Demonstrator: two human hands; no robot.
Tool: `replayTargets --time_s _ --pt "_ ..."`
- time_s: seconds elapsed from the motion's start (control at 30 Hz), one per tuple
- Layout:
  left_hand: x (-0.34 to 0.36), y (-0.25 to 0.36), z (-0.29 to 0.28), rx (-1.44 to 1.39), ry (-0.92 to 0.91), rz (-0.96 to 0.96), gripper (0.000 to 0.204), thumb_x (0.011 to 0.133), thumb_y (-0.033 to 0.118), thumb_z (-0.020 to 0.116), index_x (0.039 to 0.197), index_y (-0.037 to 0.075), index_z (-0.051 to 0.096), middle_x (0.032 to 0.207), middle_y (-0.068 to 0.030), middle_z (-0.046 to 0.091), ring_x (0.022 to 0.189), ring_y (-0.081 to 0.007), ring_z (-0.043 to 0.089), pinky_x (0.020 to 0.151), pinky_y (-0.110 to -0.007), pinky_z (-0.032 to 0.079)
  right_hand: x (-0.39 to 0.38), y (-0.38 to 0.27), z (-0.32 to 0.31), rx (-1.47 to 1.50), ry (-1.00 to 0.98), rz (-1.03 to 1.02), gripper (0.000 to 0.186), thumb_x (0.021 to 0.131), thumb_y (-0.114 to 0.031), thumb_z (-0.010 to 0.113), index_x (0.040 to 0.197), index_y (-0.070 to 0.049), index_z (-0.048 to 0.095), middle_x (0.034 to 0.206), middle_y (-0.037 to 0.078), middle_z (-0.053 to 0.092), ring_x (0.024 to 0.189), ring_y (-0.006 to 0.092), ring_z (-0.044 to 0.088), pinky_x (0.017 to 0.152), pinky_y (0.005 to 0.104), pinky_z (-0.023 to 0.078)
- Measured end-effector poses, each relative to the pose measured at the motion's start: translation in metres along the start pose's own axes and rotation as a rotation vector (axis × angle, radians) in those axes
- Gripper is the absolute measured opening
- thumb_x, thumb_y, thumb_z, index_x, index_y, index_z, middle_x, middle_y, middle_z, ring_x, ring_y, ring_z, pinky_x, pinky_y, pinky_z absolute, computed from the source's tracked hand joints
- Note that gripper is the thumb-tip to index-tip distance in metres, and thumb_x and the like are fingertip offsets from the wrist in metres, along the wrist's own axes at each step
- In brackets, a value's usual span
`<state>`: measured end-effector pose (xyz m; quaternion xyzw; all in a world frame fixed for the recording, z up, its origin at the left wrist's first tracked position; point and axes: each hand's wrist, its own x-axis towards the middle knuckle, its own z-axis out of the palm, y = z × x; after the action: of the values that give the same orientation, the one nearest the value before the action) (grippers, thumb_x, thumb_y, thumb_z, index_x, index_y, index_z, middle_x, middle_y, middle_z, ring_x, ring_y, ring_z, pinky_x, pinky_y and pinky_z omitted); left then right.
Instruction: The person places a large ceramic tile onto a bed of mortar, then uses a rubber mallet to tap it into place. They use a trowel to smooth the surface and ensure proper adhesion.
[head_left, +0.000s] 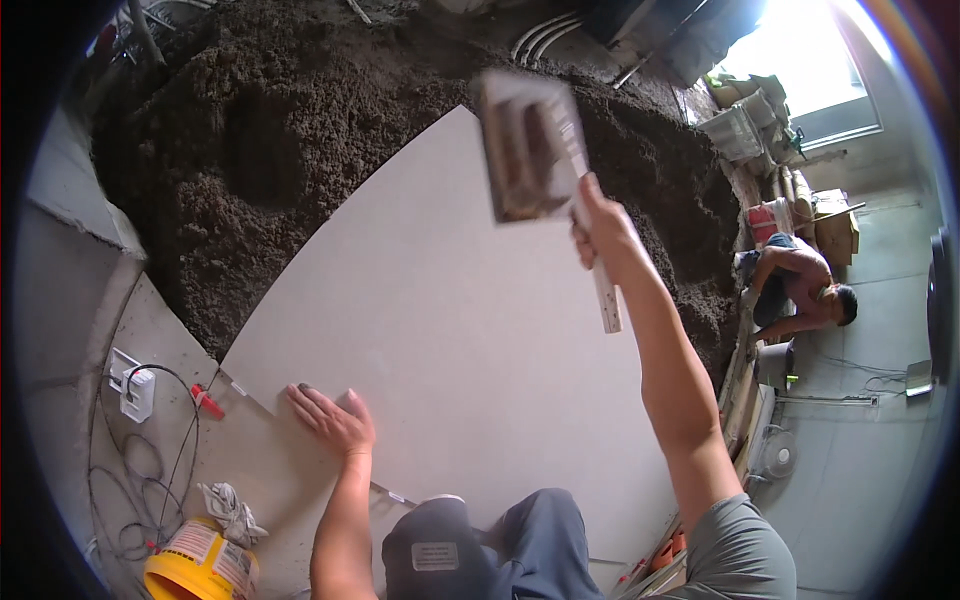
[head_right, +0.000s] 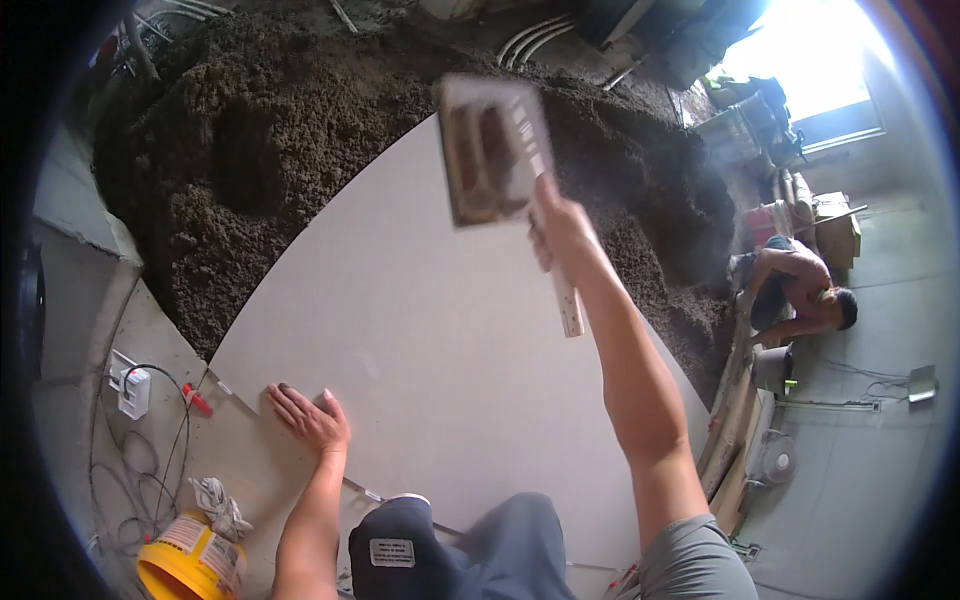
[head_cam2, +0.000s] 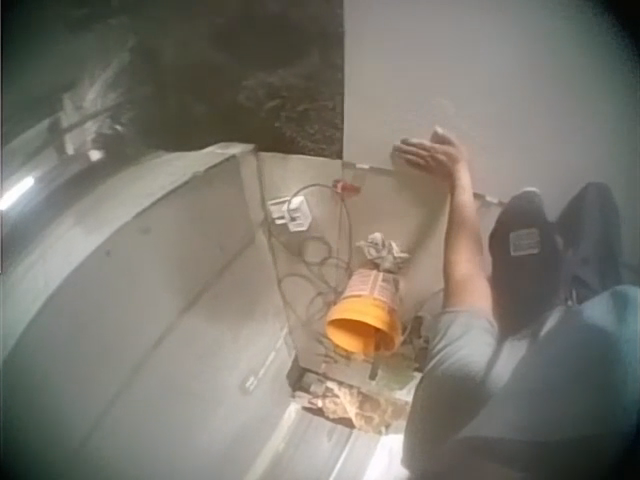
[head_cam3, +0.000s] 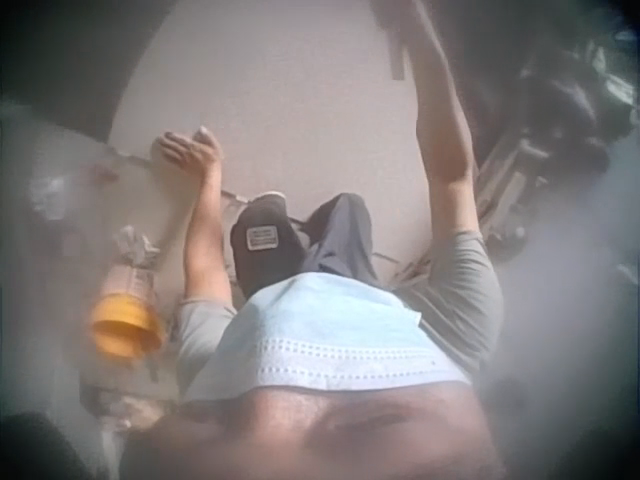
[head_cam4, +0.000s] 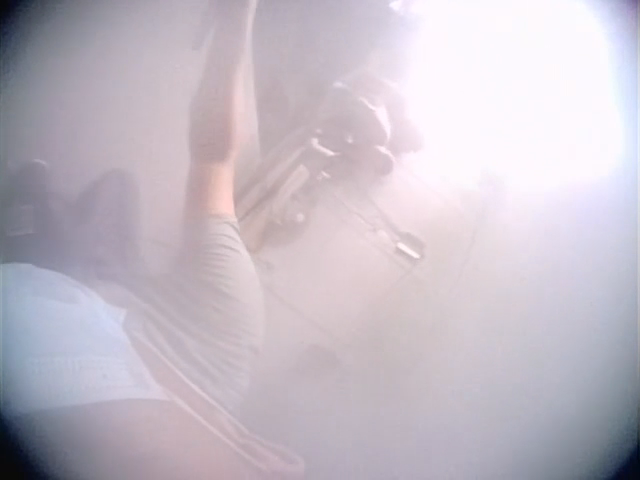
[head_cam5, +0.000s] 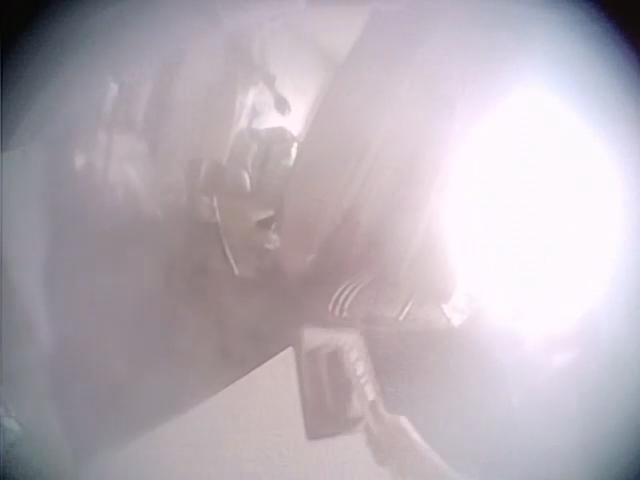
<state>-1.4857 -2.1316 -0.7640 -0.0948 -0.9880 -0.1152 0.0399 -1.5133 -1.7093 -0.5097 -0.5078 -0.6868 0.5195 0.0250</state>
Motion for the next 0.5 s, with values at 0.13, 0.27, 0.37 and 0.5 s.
replayTargets --time_s 0.13,0.27,0.37,0.5 --pt "0.003 0.009 0.005 -0.01 0.072 0.043 0.081 0.094 0.041 0.047 0.147 -0.014 0.019 0.157 -0.0336 0.013 0.148 -0.0447 0.013 0.12 -0.053 0.012 0.0 0.029 0.016 0.16 0.309 -0.526 0.061 0.101 -0.061 0.034 0.072 -0.01 0.047 0.051 -0.001 0.043 0.04 0.0115 0.044 0.036 0.0298 0.037" --pt "0.008 0.032 0.006 -0.044 0.021 0.072 0.081 0.093 0.039 0.047 0.148 -0.014 0.018 0.158 -0.0325 0.013 0.148 -0.0439 0.013 0.12 -0.052 0.011 0.042 0.134 0.058 -0.283 0.151 0.124 0.067 0.097 -0.065 0.04 0.065 -0.008 0.046 0.054 0.004 0.047 0.039 0.0152 0.046 0.037 0.0355 0.04" --pt "0.004 0.022 0.004 -0.022 -0.022 0.029 0.081 0.093 0.038 0.047 0.148 -0.013 0.018 0.157 -0.0328 0.014 0.148 -0.0443 0.014 0.12 -0.052 0.012 0.067 0.087 0.035 -0.173 -0.118 0.125 0.067 0.097 -0.066 0.041 0.073 -0.004 0.052 0.057 0.005 0.047 0.042 0.0151 0.045 0.041 0.0323 0.044" --pt "0.003 0.004 -0.003 0.023 -0.044 -0.029 0.084 0.09 0.041 0.049 0.145 -0.016 0.021 0.156 -0.0339 0.018 0.148 -0.0455 0.014 0.121 -0.051 0.011 -0.001 -0.004 0.027 -0.089 -0.124 -0.018 0.064 0.097 -0.068 0.039 0.077 -0.008 0.051 0.058 0.001 0.048 0.041 0.0109 0.043 0.04 0.0309 0.04"
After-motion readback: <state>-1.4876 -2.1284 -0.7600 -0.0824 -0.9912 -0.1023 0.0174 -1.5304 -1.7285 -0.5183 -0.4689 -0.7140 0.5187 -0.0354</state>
